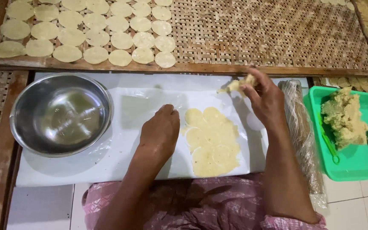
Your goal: Rolling out dough and cutting it into circular shapes using a plastic cutter.
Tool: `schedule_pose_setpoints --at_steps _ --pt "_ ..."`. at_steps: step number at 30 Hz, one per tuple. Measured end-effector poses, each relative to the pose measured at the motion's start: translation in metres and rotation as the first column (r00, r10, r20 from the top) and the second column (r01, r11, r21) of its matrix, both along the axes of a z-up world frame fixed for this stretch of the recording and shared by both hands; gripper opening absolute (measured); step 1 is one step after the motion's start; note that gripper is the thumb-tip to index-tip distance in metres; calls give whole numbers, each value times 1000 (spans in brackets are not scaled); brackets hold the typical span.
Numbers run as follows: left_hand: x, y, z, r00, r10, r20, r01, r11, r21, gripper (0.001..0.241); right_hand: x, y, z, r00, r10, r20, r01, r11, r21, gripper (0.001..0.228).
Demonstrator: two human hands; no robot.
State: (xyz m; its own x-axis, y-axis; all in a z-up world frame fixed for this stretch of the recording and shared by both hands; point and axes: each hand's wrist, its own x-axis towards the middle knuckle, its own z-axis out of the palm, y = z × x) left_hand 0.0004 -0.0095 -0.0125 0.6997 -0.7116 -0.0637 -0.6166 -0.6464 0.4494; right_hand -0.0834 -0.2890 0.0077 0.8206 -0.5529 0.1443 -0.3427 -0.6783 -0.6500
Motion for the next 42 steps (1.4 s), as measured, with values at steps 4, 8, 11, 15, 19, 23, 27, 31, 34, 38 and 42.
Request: schedule_pose_setpoints --at_steps 4,8,11,15,19,23,27,31,34,38,42 --pt "-1 0 5 999 -4 -45 6 999 39 20 -13 -15 -20 992 66 -112 -83 985 -153 44" --pt "0 -11 -24 972 17 236 15 991 -135 41 -32 -25 -22 980 196 -38 -197 916 -348 45" --pt "4 -20 -40 938 46 343 -3 992 -127 52 -51 -25 -12 981 192 37 -163 908 -386 44" --pt "-4 -20 -47 946 57 320 -14 991 -133 60 -82 -18 -7 988 125 92 -86 934 -347 41" --pt "-26 -17 -52 941 63 333 -52 998 -42 76 -100 -16 -12 989 92 120 -53 954 -295 42" --pt "-47 -15 -58 944 52 325 -56 998 3 83 -105 -13 -13 992 44 118 -20 980 -198 43" --pt "-61 -10 -62 953 48 298 -55 998 13 80 -107 -13 -22 990 55 132 -34 987 -160 42" --pt "-69 0 -57 951 45 305 -63 997 50 70 -105 -5 -18 984 68 164 -47 991 -129 41" --pt "-70 9 -55 973 39 226 -49 998 38 61 -104 -4 -18 988 52 146 -38 995 -94 42" --pt "-71 16 -53 980 36 196 -24 998 -65 55 -103 1 -15 990 51 135 -42 997 -63 43" --pt "-71 21 -49 990 39 137 -28 996 -83 52 -102 -2 -20 987 50 154 -34 994 -103 43"
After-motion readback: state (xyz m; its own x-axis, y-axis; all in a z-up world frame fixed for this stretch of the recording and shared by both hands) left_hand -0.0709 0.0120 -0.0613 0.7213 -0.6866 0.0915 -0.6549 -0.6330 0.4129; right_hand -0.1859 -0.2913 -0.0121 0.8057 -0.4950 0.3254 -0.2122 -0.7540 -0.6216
